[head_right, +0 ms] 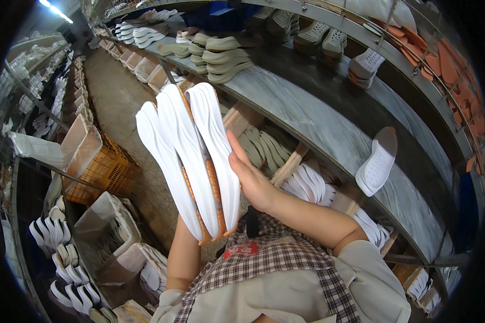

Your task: The person repeatedly picks up stacks of white and beige slippers, separates them, and places them into bins or on shelves. They also dip some slippers into a metal pot of water and briefly inspect a single slipper sole with a small tool.

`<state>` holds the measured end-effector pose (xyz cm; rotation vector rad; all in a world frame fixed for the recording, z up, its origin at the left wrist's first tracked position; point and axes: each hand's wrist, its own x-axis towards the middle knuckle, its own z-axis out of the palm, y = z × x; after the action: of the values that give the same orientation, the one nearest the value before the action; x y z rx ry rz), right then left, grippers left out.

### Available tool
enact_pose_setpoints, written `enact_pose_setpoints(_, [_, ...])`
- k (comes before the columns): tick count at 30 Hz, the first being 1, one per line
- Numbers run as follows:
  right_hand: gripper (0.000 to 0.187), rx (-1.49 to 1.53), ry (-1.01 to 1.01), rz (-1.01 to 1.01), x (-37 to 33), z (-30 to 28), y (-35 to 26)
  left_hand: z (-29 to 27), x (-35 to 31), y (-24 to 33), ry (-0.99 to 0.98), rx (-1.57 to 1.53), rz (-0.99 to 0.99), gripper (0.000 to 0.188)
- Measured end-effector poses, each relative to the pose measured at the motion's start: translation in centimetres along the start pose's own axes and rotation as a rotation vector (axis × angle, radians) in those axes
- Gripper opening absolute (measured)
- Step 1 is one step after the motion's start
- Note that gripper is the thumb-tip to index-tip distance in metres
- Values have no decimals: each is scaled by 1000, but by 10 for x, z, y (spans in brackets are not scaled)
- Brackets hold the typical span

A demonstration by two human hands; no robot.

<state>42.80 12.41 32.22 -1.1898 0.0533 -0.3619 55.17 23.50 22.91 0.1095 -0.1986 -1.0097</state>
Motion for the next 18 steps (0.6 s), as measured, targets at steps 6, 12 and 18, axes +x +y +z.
enact_pose_setpoints(6, [61, 213, 89, 64, 9, 4, -9, 26, 2, 7, -31, 66, -45, 55])
enact_pose_setpoints(12, [54, 555, 162, 268, 19, -11, -18, 59, 4, 13, 178, 392, 31, 52])
enact_pose_setpoints(18, [47, 665, 210, 390, 24, -25, -4, 72, 3, 11, 359, 583, 6, 48])
